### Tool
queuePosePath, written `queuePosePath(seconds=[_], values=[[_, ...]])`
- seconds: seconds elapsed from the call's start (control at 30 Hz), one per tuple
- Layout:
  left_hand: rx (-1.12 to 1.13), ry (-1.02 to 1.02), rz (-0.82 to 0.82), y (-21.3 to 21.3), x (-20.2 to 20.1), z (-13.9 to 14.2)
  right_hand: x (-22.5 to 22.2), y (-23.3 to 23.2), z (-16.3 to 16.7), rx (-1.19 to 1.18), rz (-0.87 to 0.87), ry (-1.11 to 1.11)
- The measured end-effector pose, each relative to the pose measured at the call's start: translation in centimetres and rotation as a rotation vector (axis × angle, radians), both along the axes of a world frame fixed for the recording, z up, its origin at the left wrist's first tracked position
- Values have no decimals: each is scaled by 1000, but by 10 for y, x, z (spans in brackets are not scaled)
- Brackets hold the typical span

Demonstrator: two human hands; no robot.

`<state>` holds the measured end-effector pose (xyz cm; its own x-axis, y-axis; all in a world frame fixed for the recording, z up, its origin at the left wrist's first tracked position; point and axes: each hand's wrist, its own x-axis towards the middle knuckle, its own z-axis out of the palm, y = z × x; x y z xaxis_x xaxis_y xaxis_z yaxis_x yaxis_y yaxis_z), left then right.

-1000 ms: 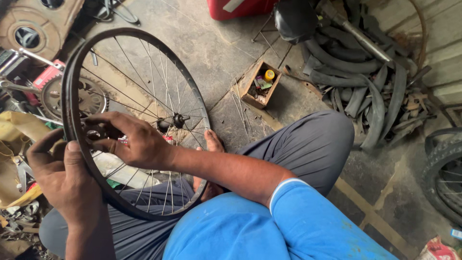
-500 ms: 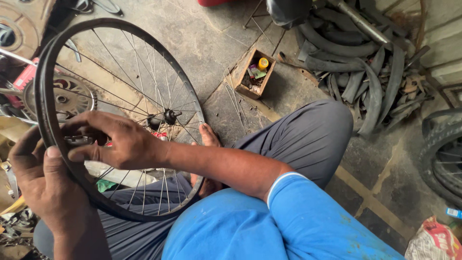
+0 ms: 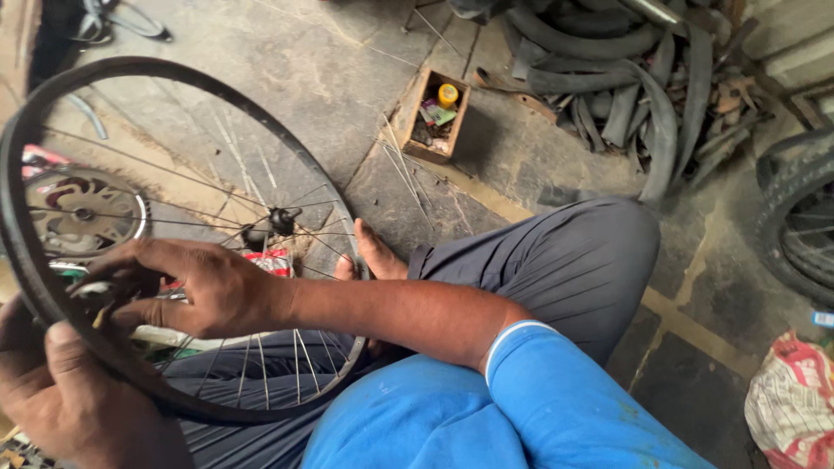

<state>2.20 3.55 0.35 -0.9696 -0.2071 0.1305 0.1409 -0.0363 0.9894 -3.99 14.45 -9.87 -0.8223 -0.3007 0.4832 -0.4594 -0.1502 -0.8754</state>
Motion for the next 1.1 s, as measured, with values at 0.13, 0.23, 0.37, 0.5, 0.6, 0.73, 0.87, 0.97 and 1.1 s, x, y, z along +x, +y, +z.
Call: queuePosePath(seconds=[0.13,0.23,0.37,0.5,0.6,0.73,0.87,0.97,1.1], values=[[-51,-5,29,24,6,15,3,9,8,-108,51,-16],[-68,44,9,37,5,21,1,26,17,-50,38,25],[-138,52,76,49,6,21,-1,48,29,89,-5,37],[-101,21,99,61,10,16,-6,64,40,127,30,-209],[-78,34,83,60,9,14,-10,65,47,77,14,-399],[-53,13,109,52,-1,5,-2,64,50,-146,87,-410],[-101,26,152,36,5,-3,11,65,42,68,16,-110],[-85,-29,187,28,8,-12,7,61,31,168,-34,100],[76,-8,125,15,5,-20,-8,40,22,-6,118,-390]])
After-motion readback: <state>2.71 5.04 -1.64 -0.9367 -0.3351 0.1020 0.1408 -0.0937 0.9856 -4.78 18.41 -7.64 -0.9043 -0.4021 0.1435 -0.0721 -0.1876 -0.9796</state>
